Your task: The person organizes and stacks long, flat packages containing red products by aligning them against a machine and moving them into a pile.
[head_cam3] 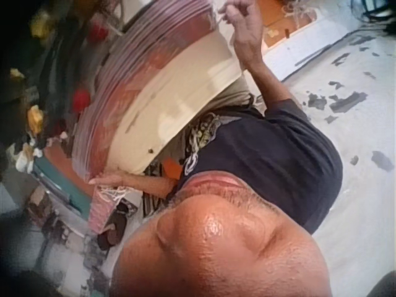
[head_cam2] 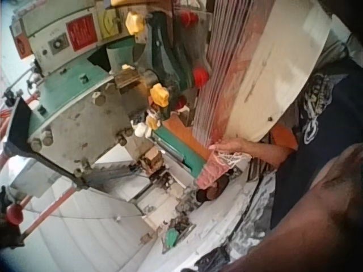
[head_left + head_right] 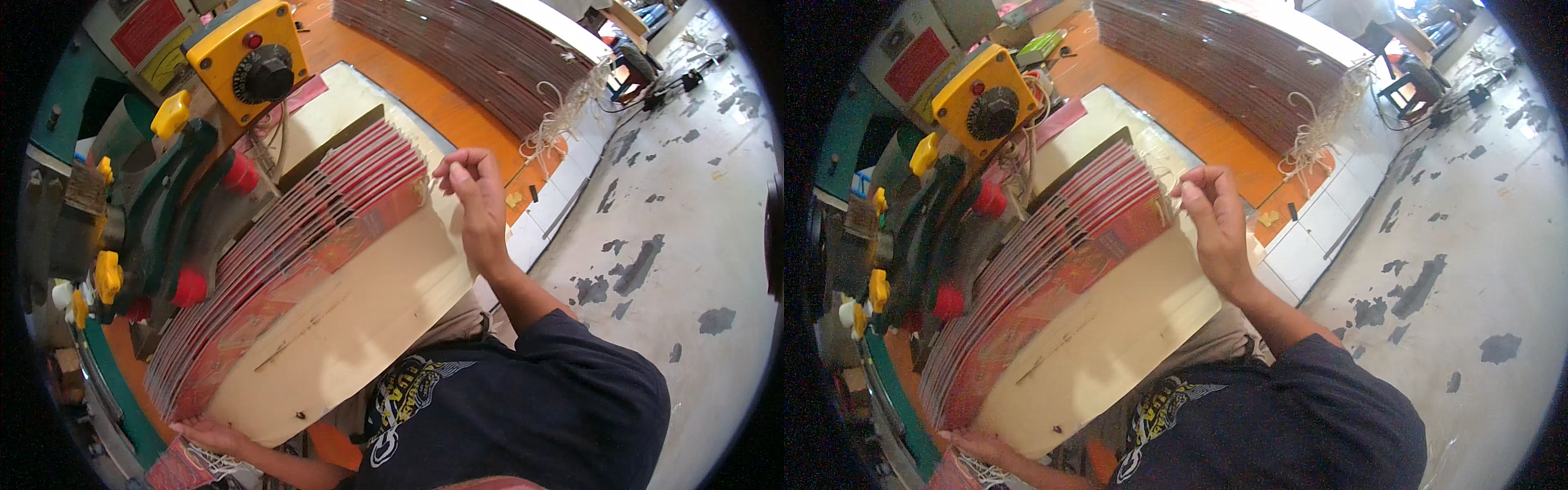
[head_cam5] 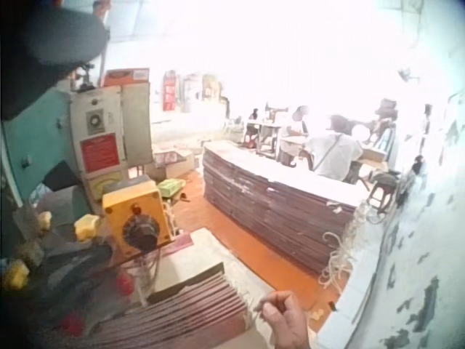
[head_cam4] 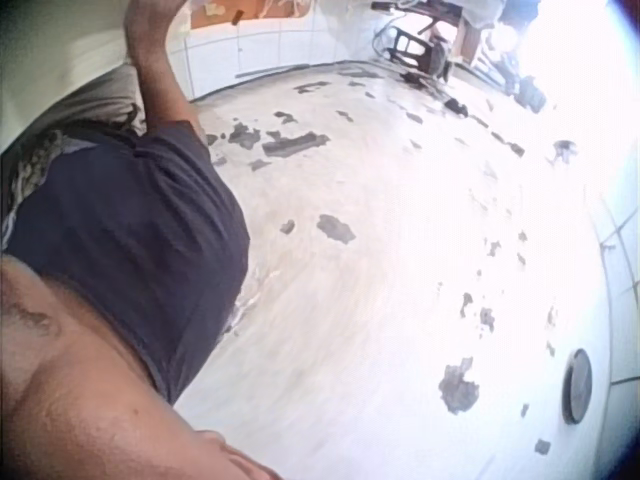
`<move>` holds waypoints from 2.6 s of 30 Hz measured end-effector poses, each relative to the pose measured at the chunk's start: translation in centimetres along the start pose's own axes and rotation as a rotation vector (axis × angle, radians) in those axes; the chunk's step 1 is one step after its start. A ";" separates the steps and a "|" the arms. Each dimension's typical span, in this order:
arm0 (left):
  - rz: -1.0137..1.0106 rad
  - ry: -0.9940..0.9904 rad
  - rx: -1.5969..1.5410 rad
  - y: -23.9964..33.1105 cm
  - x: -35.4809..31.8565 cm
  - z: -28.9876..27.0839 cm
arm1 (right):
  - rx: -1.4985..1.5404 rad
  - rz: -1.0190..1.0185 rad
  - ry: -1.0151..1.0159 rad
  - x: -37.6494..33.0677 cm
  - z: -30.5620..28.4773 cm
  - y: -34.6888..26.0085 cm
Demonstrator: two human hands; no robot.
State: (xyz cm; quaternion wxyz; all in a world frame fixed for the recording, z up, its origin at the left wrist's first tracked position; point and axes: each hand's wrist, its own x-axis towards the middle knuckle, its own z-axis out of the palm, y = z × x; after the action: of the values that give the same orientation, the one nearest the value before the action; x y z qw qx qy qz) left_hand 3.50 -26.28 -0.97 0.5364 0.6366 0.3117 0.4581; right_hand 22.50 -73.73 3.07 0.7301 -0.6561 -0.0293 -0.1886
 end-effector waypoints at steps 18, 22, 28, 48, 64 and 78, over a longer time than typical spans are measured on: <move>-0.047 0.061 -0.056 1.4 -0.9 0.5 | -0.252 0.004 0.029 -4.6 -3.3 2.0; -0.068 0.081 -0.085 1.1 -0.9 0.2 | -0.213 0.042 0.047 -4.3 -3.3 2.0; -0.086 0.043 -0.106 0.0 -0.5 -1.2 | -0.232 0.002 0.083 -2.3 -1.7 -0.3; -0.041 0.012 -0.109 0.5 -0.6 -0.3 | -0.124 -0.156 0.105 -1.8 2.0 1.1; -0.068 -0.009 -0.135 -1.3 -0.3 -1.7 | -0.023 -0.138 0.065 -1.6 2.3 0.9; -0.013 -0.067 -0.021 -1.1 -0.8 -1.2 | -0.063 -0.225 0.046 -1.5 1.7 1.9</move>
State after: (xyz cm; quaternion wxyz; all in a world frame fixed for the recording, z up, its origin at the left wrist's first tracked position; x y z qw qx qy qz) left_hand 2.18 -26.23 -2.18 0.5561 0.6438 0.2929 0.4364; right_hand 22.03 -71.60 1.10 0.6838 -0.6668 -0.0798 -0.2852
